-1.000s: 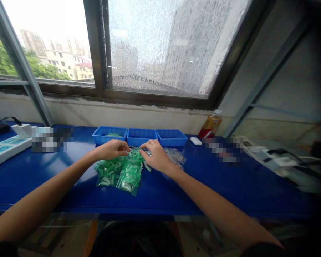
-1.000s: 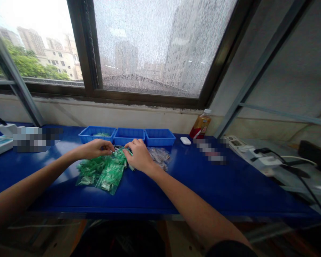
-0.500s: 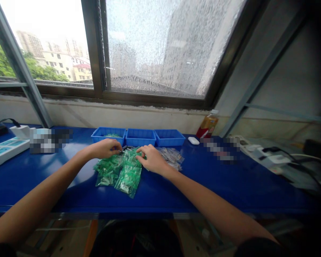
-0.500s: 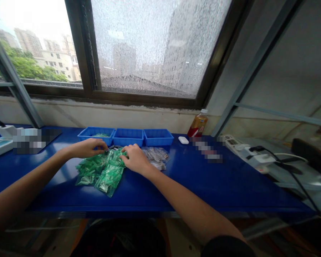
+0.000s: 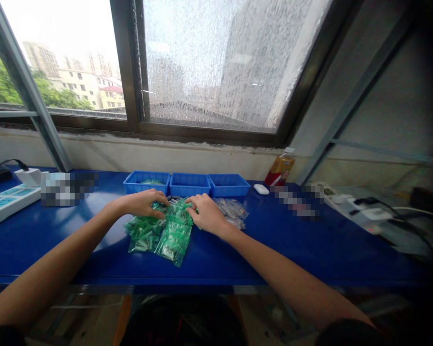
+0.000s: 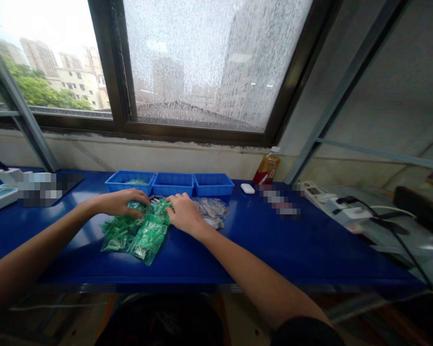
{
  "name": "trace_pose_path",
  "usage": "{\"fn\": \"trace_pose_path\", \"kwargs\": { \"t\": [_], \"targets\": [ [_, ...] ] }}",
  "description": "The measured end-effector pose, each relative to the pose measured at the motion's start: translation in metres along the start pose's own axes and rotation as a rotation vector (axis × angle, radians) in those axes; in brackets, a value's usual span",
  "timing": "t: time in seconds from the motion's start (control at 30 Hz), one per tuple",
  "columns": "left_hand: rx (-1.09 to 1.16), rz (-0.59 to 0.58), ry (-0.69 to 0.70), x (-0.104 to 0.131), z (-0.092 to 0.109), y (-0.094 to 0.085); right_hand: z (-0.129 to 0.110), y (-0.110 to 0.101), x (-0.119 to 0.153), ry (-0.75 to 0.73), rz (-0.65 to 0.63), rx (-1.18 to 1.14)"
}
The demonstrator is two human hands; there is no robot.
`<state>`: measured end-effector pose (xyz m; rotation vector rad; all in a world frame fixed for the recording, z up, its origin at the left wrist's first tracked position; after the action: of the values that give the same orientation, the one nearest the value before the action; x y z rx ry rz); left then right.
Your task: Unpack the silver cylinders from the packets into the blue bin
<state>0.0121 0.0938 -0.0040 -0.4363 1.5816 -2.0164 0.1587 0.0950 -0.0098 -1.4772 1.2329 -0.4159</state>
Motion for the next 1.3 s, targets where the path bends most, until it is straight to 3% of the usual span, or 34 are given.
{"fn": "trace_pose_path", "kwargs": {
  "t": [0.2, 0.47, 0.63, 0.83, 0.93, 1.0, 1.1, 1.17, 1.23, 1.3],
  "targets": [
    [-0.010, -0.045, -0.088, 0.001, -0.003, 0.003, 0.000, -0.001, 0.001, 0.006, -0.009, -0.008],
    [-0.222, 0.000, -0.397, 0.019, -0.040, -0.001, -0.002, 0.002, 0.003, -0.039, -0.002, -0.018],
    [-0.241, -0.016, -0.332, 0.016, -0.037, 0.002, -0.002, 0.002, 0.003, -0.045, -0.006, -0.023],
    [-0.129, 0.048, -0.245, 0.007, -0.027, 0.000, -0.002, 0.003, 0.003, -0.061, -0.004, -0.055],
    [-0.018, 0.140, -0.247, 0.007, -0.028, -0.006, -0.005, 0.001, 0.003, -0.073, 0.009, -0.101],
    [-0.022, 0.294, -0.272, 0.009, -0.027, -0.019, -0.007, -0.003, 0.002, -0.065, 0.024, -0.179],
    [-0.145, 0.636, -0.236, 0.012, -0.008, -0.042, -0.007, -0.006, 0.000, 0.044, -0.044, -0.458],
    [-0.257, 0.797, -0.113, 0.010, 0.017, -0.047, -0.005, -0.002, -0.001, 0.180, -0.171, -0.758],
    [-0.346, 0.797, 0.071, 0.000, 0.044, -0.040, -0.004, 0.004, 0.000, 0.317, -0.286, -1.065],
    [-0.373, 0.704, 0.207, -0.011, 0.063, -0.026, -0.001, 0.008, 0.000, 0.406, -0.311, -1.250]
  ]
}}
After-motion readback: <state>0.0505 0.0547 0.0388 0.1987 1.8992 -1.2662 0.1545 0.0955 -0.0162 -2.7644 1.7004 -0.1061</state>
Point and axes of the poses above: each hand's wrist, its own x-axis away from the middle knuckle, its own y-axis out of the palm, z = x × y, the point moved 7 cm from there along -x, towards the middle knuckle, and after that the axes turned 13 degrees about y, right-handed, at the moved point
